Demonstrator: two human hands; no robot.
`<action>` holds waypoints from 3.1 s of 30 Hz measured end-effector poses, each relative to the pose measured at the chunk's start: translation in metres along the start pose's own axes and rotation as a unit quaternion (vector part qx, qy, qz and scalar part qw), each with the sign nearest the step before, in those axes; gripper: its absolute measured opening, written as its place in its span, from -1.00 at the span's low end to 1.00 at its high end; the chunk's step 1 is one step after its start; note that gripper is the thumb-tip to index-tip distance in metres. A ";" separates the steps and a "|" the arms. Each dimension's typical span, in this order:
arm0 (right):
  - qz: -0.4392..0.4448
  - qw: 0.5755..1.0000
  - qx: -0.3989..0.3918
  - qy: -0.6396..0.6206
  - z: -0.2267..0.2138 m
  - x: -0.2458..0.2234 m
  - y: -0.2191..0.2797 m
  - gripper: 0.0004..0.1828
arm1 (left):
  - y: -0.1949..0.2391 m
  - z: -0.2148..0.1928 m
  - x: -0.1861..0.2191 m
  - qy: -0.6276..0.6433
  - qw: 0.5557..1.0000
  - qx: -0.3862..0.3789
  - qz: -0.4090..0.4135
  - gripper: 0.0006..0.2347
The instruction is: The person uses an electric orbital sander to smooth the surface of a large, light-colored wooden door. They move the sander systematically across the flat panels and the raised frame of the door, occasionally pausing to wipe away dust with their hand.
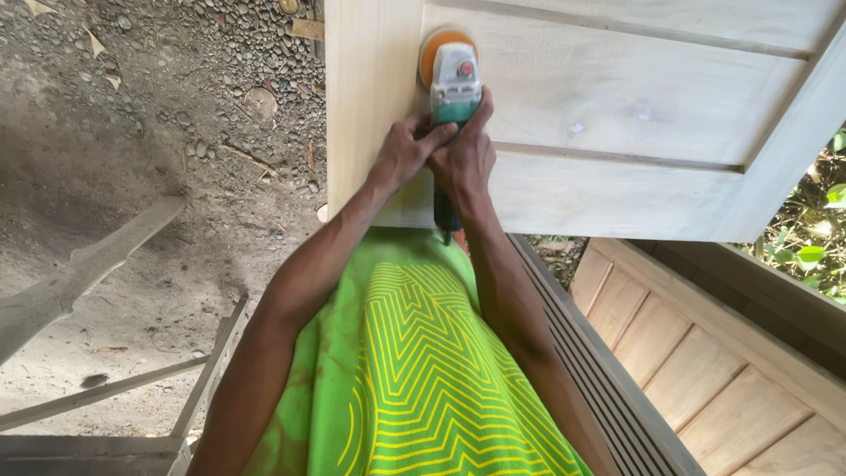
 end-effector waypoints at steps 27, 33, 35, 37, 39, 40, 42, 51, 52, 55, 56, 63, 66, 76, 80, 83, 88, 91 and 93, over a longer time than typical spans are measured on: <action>0.040 0.999 -0.020 0.016 -0.021 0.042 0.062 0.02 | 0.047 0.044 -0.037 -0.005 1.000 -0.001 0.003 -0.48; 0.021 0.999 -0.005 0.049 -0.029 0.041 0.061 0.07 | 0.047 0.049 -0.032 -0.022 1.000 0.004 -0.009 -0.44; 0.013 0.999 -0.009 0.048 -0.022 0.035 0.064 0.08 | 0.051 0.041 -0.033 0.003 1.000 0.004 -0.007 -0.46; 0.004 0.999 -0.011 0.030 -0.016 0.028 0.066 0.08 | 0.058 0.032 -0.035 0.035 0.999 -0.005 -0.011 -0.48; -0.002 1.000 -0.013 0.020 -0.013 0.024 0.070 0.06 | 0.062 0.027 -0.036 0.056 0.998 -0.005 -0.009 -0.51; -0.006 1.000 -0.013 0.014 -0.013 0.023 0.070 0.05 | 0.061 0.027 -0.036 0.067 0.998 -0.004 -0.006 -0.53; -0.007 1.000 -0.014 0.012 -0.014 0.021 0.067 0.04 | 0.061 0.027 -0.038 0.078 0.997 -0.003 -0.015 -0.55; 0.016 0.999 0.010 0.047 -0.037 0.055 0.065 -0.02 | 0.046 0.065 -0.030 0.007 0.999 -0.032 -0.016 -0.49; 0.018 0.998 0.012 0.051 -0.042 0.061 0.062 -0.03 | 0.041 0.072 -0.026 0.006 0.999 -0.042 -0.017 -0.46; 0.037 0.997 0.025 0.058 -0.061 0.072 0.059 -0.04 | 0.033 0.091 -0.020 -0.097 0.991 -0.076 -0.048 -0.44; 0.040 0.997 0.029 0.063 -0.064 0.073 0.059 -0.04 | 0.032 0.094 -0.017 -0.096 0.991 -0.082 -0.047 -0.43; 0.055 0.998 -0.013 0.030 -0.040 0.056 0.059 -0.06 | 0.035 0.068 -0.035 -0.011 0.998 -0.048 -0.028 -0.51; 0.026 0.999 -0.005 0.037 -0.025 0.039 0.054 -0.03 | 0.037 0.046 -0.042 0.011 0.999 -0.030 -0.014 -0.58; 0.048 0.997 0.016 0.051 -0.075 0.076 0.055 -0.10 | 0.036 0.105 -0.029 -0.028 0.997 -0.068 -0.022 -0.51; 0.047 0.997 0.024 0.064 -0.109 0.099 0.050 -0.13 | 0.024 0.149 -0.024 -0.034 0.994 -0.093 -0.039 -0.46; 0.042 0.996 0.037 0.071 -0.132 0.120 0.041 -0.13 | 0.016 0.178 -0.025 -0.097 0.990 -0.093 -0.040 -0.42; 0.049 0.996 0.016 0.068 -0.166 0.160 0.027 -0.01 | -0.005 0.232 -0.032 -0.078 0.988 -0.111 -0.067 -0.38; 0.036 0.995 0.033 0.087 -0.187 0.180 0.014 -0.08 | -0.006 0.265 -0.038 -0.108 0.987 -0.090 -0.082 -0.38; 0.014 0.996 0.031 0.080 -0.199 0.193 0.008 -0.05 | -0.023 0.282 -0.034 -0.104 0.991 -0.073 -0.044 -0.37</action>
Point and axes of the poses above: each hand's wrist, its own y-axis away from the middle knuckle, its own z-axis out of the palm, x = y × z, the point moved 5 cm from there along -y, towards the middle knuckle, and after that the axes turned 5 degrees about x, right-handed, at the moved point
